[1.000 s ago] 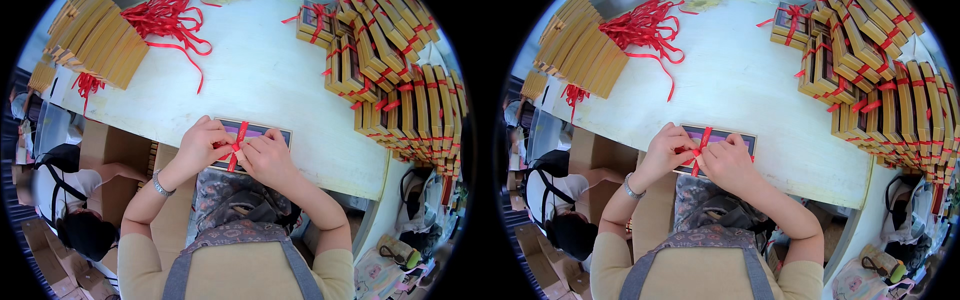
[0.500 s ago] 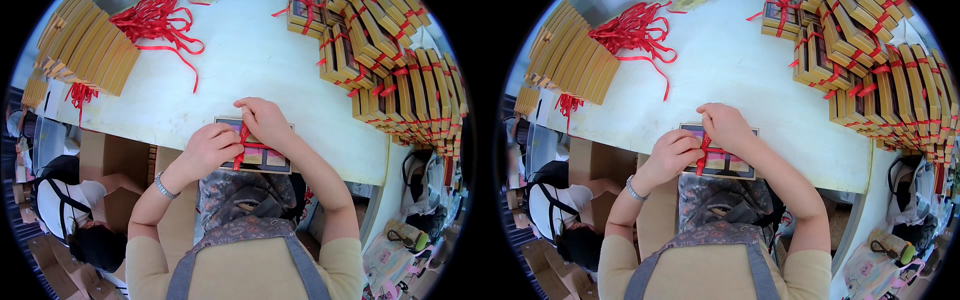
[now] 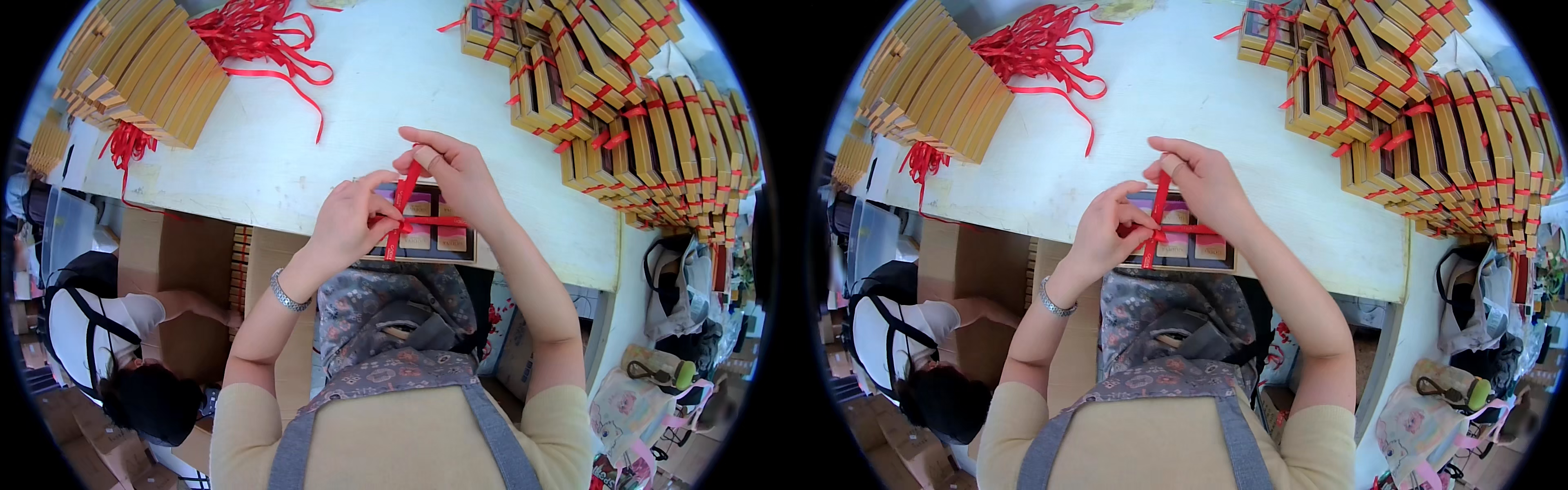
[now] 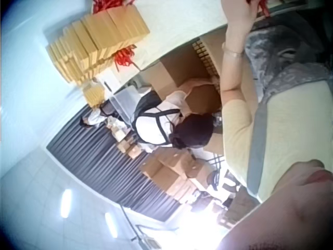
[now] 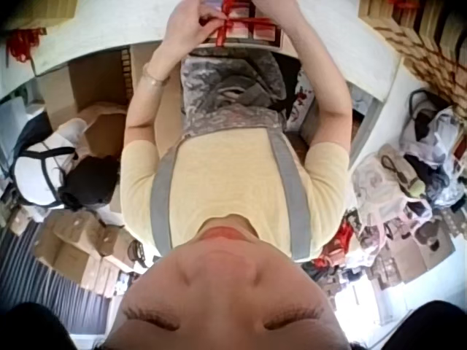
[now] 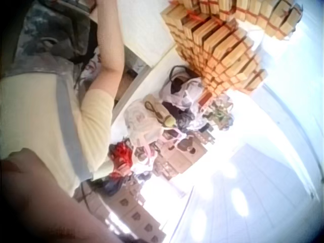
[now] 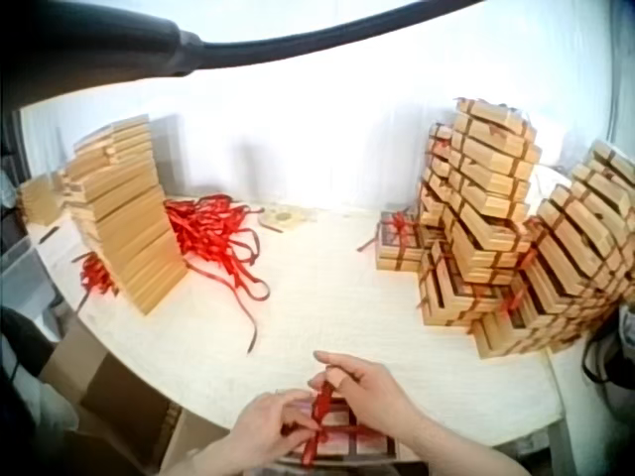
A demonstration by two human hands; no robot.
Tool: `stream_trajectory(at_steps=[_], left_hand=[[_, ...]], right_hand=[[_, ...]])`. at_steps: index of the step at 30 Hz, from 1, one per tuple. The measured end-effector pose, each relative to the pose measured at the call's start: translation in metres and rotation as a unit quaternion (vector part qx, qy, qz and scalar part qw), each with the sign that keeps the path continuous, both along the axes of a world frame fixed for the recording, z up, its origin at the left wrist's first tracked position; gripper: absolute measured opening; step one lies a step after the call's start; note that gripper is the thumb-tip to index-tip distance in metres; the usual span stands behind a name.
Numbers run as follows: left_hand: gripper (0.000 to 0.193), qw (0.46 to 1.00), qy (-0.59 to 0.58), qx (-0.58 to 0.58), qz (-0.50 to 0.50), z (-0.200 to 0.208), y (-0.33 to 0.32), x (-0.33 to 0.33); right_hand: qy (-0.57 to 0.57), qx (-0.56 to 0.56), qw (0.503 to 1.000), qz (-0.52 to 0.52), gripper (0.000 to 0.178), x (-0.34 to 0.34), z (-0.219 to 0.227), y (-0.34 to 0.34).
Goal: The person ties red ribbons around small rectangular boxes at a workbench. They repeatedly pick up a box, wrap a red ribbon around it, tie a knot, and place the finished box into a stack on the right side of the table.
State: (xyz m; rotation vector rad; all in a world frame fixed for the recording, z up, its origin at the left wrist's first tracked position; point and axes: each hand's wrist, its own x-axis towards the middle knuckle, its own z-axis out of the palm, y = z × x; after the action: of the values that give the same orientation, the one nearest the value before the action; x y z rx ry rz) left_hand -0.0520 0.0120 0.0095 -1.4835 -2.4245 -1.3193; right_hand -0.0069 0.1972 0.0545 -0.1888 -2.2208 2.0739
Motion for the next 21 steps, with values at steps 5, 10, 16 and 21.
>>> stream_trajectory(at_steps=[5, 10, 16, 21], left_hand=[[0.067, 0.996, -0.048, 0.021, 0.065, -0.002, 0.001, 0.007], [0.032, 0.998, 0.024, 0.062, 0.015, -0.016, 0.002, 0.002], [0.016, 0.996, 0.009, 0.045, 0.075, -0.005, 0.004, 0.012], [0.018, 0.995, 0.035, 0.06, 0.078, -0.005, 0.005, 0.014]], right_hand=[[0.151, 0.223, 0.963, -0.029, 0.028, 0.042, -0.001, -0.053], [0.271, 0.347, 0.898, 0.004, 0.029, 0.09, -0.033, -0.071], [0.134, 0.442, 0.871, -0.166, 0.01, 0.1, -0.023, -0.046], [-0.017, 0.372, 0.922, -0.104, 0.017, 0.074, -0.029, -0.043]])
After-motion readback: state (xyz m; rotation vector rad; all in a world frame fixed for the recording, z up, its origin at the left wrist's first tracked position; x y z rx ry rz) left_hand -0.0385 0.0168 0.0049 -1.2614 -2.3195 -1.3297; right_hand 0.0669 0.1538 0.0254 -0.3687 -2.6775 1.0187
